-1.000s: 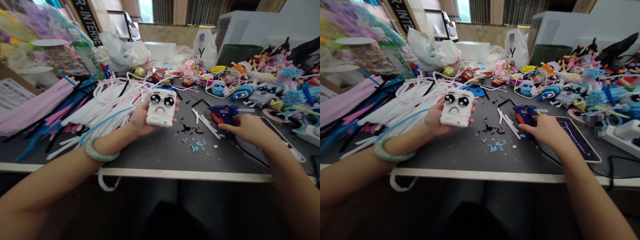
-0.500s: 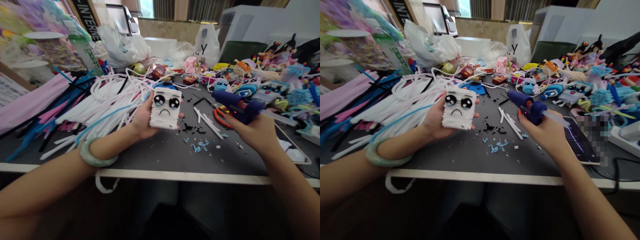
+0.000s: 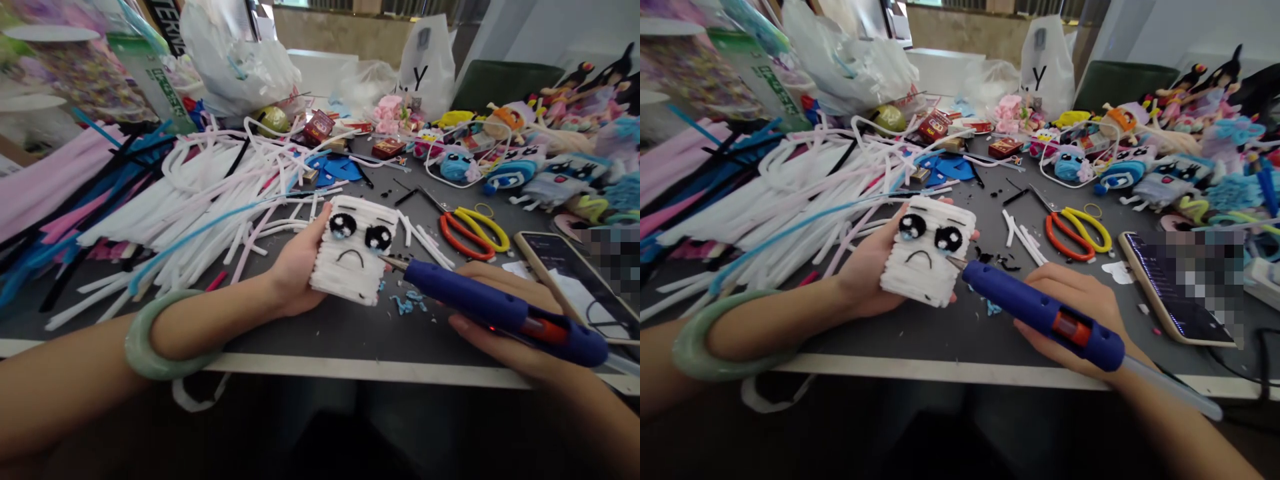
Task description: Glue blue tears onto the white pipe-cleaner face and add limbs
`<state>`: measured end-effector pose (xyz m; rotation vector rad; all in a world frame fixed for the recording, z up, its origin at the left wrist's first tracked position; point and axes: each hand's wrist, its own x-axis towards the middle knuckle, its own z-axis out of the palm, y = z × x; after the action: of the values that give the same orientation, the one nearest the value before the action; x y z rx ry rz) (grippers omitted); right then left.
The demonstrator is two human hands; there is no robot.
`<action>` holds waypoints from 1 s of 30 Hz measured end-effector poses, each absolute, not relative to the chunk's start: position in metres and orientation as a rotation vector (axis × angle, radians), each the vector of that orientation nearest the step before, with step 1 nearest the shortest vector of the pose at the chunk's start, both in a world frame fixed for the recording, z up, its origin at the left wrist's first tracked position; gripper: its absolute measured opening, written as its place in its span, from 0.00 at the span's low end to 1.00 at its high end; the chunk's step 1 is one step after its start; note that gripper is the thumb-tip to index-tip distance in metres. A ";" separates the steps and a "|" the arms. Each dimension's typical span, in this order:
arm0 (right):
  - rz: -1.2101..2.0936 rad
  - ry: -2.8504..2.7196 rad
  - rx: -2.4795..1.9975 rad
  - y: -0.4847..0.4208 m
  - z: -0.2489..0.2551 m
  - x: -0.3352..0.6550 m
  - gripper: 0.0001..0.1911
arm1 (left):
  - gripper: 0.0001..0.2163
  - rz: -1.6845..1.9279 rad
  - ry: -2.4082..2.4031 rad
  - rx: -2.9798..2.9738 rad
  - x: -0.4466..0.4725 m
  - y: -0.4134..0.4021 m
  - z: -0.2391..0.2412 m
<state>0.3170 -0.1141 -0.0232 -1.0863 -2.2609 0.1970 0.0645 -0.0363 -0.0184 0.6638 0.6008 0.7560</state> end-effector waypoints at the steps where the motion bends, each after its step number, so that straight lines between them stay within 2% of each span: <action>1: 0.206 -2.240 -1.081 -0.113 -0.024 0.318 0.04 | 0.27 0.745 0.597 0.663 0.065 -0.037 -0.018; 24: 0.432 -2.176 -1.032 -0.109 -0.025 0.314 0.07 | 0.27 0.735 0.630 0.617 0.068 -0.040 -0.013; 30: 0.419 -2.175 -1.044 -0.110 -0.025 0.314 0.07 | 0.30 0.682 0.611 0.625 0.066 -0.037 -0.017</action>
<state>0.3145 -0.1100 -0.0248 -1.0440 -2.1750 0.4187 0.0658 -0.0373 -0.0167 0.6250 0.6106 0.6825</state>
